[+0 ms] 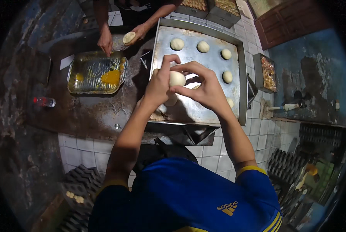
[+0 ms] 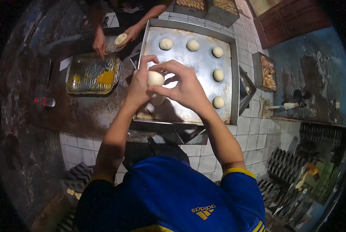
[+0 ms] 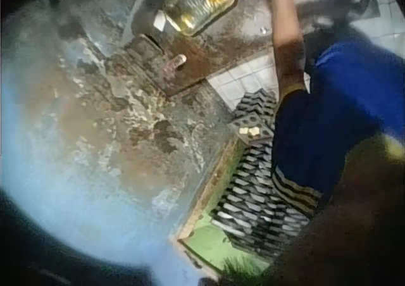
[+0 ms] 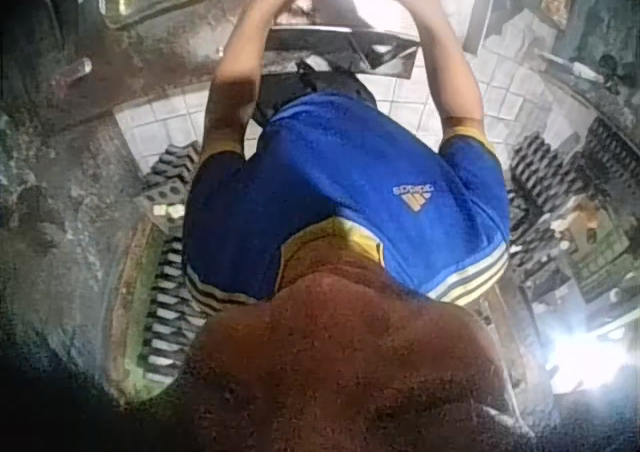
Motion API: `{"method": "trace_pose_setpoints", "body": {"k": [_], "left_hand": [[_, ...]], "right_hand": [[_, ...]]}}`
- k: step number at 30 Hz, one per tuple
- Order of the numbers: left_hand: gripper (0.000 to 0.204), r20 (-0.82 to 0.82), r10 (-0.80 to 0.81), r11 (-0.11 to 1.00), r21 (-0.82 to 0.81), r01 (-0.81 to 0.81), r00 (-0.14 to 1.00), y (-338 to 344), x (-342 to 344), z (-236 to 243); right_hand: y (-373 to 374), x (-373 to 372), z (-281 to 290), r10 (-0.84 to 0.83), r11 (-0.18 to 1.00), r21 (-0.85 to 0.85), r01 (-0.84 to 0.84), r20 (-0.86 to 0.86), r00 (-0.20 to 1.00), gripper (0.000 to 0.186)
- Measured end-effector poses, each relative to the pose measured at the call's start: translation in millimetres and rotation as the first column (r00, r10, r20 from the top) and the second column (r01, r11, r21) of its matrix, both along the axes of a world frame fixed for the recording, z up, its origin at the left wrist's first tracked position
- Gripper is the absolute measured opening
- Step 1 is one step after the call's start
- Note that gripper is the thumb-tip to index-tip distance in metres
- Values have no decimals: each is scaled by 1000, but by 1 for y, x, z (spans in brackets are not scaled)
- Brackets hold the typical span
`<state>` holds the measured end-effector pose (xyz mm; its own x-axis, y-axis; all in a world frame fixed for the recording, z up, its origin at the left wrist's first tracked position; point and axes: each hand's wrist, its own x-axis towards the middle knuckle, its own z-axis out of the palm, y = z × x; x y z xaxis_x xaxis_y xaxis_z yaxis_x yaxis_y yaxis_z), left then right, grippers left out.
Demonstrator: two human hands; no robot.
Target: The person fills pieces of dough with yellow filling from a tray, seals and shapes them into balls by hand, and places the dough balls onto a baking tray.
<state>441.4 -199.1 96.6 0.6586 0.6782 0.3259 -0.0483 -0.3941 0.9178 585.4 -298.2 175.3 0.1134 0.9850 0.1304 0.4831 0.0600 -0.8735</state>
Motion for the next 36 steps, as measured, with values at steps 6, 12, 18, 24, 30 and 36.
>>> {"method": "trace_pose_setpoints", "body": {"k": [6,12,18,24,30,36], "left_hand": [[64,-157,10,998,-65,-20,988,33,19,-38],[94,-248,50,995,-71,-70,968,56,-20,-33],[76,-40,206,930,-302,-208,978,32,-67,-9],[67,50,235,887,-419,-193,971,-3,-100,-3],[56,67,419,763,-567,-311,906,-20,-157,-43],[44,23,215,690,-711,-135,976,-34,-137,-18]], "right_hand": [[45,33,-60,2,992,-126,-18,-126,992,46],[80,65,-136,135,985,-150,-87,343,930,53],[73,23,-159,87,982,6,-189,874,478,80],[88,63,-150,219,959,-198,-204,57,974,78],[-17,81,-71,484,853,-476,-215,564,669,46],[-48,72,-107,272,961,-255,-108,798,537,40]]}}
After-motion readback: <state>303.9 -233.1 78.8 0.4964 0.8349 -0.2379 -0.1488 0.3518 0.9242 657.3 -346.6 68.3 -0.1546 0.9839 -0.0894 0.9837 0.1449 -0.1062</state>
